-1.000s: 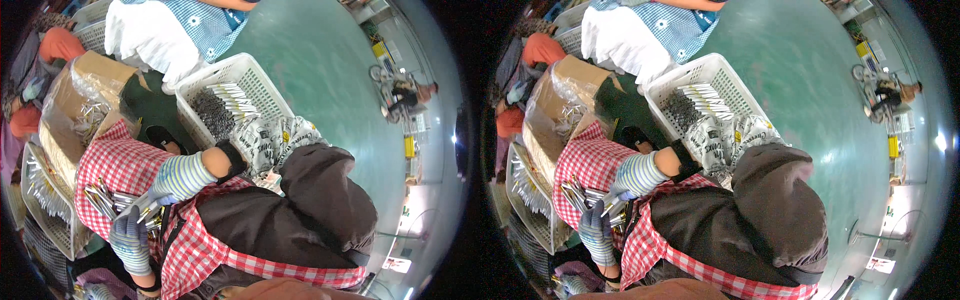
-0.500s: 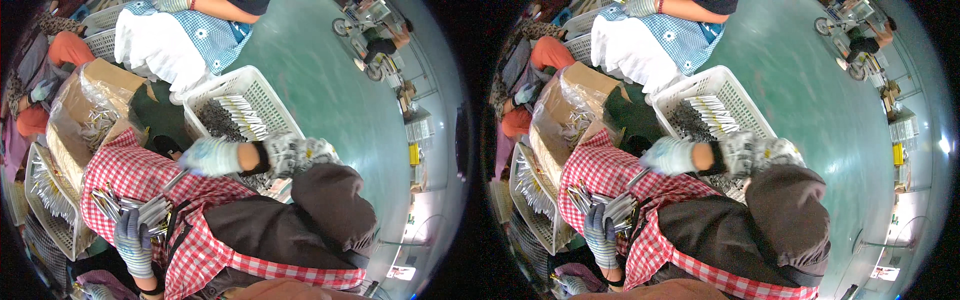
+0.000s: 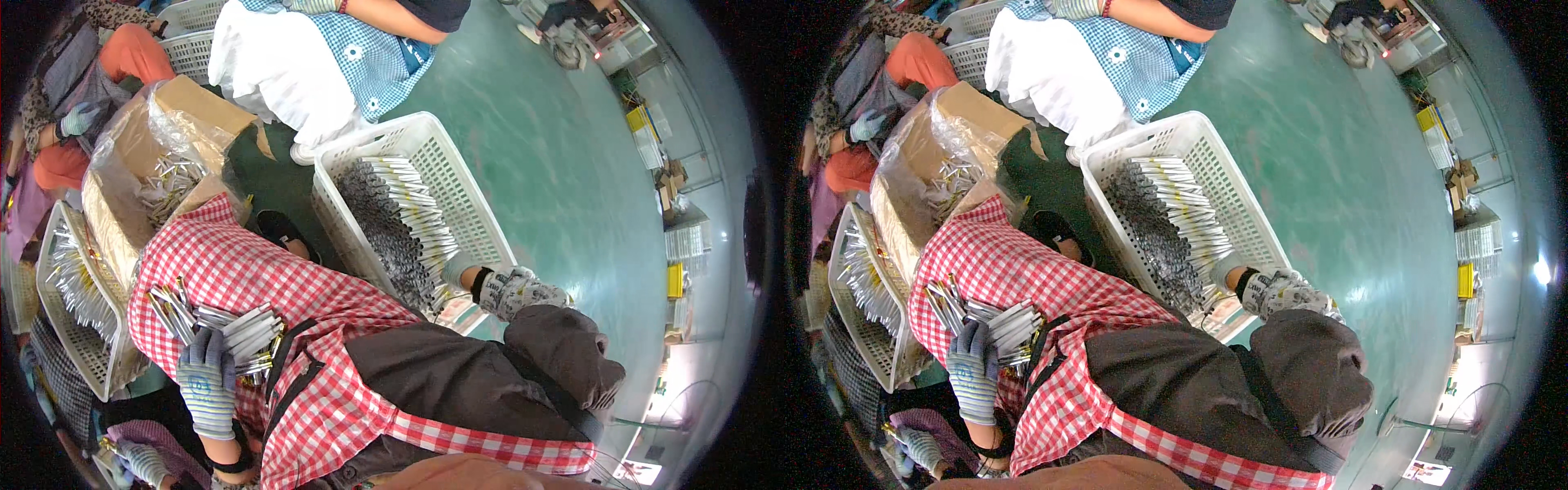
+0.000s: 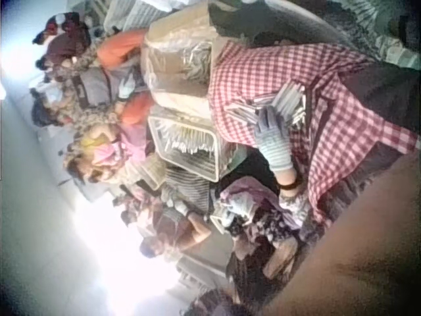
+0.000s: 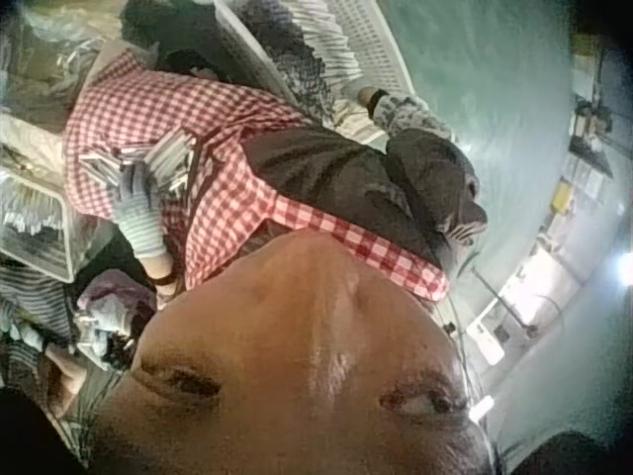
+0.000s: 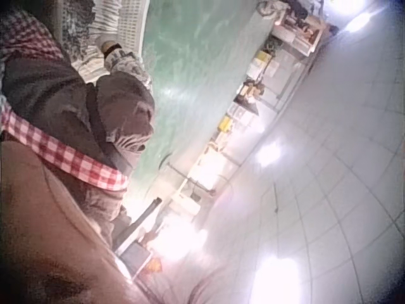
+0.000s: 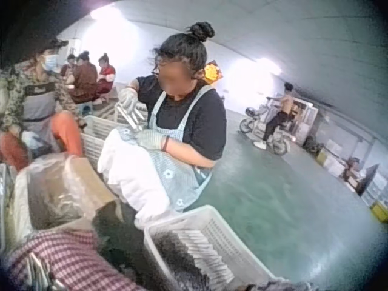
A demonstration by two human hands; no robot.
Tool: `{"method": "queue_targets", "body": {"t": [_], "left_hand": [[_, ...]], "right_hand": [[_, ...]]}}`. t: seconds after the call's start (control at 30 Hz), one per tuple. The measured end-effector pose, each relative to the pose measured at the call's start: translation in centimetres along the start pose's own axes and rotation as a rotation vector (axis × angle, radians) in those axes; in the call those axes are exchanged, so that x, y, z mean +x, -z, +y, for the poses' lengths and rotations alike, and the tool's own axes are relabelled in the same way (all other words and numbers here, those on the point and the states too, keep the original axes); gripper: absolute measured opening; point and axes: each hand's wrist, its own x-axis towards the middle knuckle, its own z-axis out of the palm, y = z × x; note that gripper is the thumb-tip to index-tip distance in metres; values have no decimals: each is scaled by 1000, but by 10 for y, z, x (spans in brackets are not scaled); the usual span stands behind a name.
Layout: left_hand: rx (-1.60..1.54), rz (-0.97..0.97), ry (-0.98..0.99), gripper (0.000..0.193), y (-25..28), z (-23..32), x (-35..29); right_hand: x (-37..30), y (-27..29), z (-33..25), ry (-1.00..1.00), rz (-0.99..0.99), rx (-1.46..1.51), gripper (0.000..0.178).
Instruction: Assembling small plastic and metal components by hand and placing them into baskets while seated.
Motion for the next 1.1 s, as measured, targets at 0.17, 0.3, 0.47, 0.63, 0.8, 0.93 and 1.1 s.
{"method": "queue_targets", "body": {"t": [0.17, 0.3, 0.47, 0.63, 0.8, 0.93, 1.1], "left_hand": [[32, 8, 13, 45, 2, 5, 0], [46, -18, 61, 45, -1, 4, 1], [97, -31, 80, 40, 3, 4, 2], [110, -88, 143, 39, 10, 8, 1], [46, -61, 103, 34, 8, 2, 12], [-71, 46, 136, 33, 23, -5, 4], [-26, 220, 211, 30, 30, -25, -3]], "right_hand": [[3, -34, -5, 48, -80, 92, 27], [5, -41, -10, 96, -125, 88, 25], [10, -32, -21, 186, -196, 26, 24], [42, 23, -48, 436, -213, -181, 24], [-10, 189, -110, 429, 180, -288, 23], [-45, 264, -151, 790, 610, 8, 25], [-63, 294, -245, 1120, 629, 179, 23]]}}
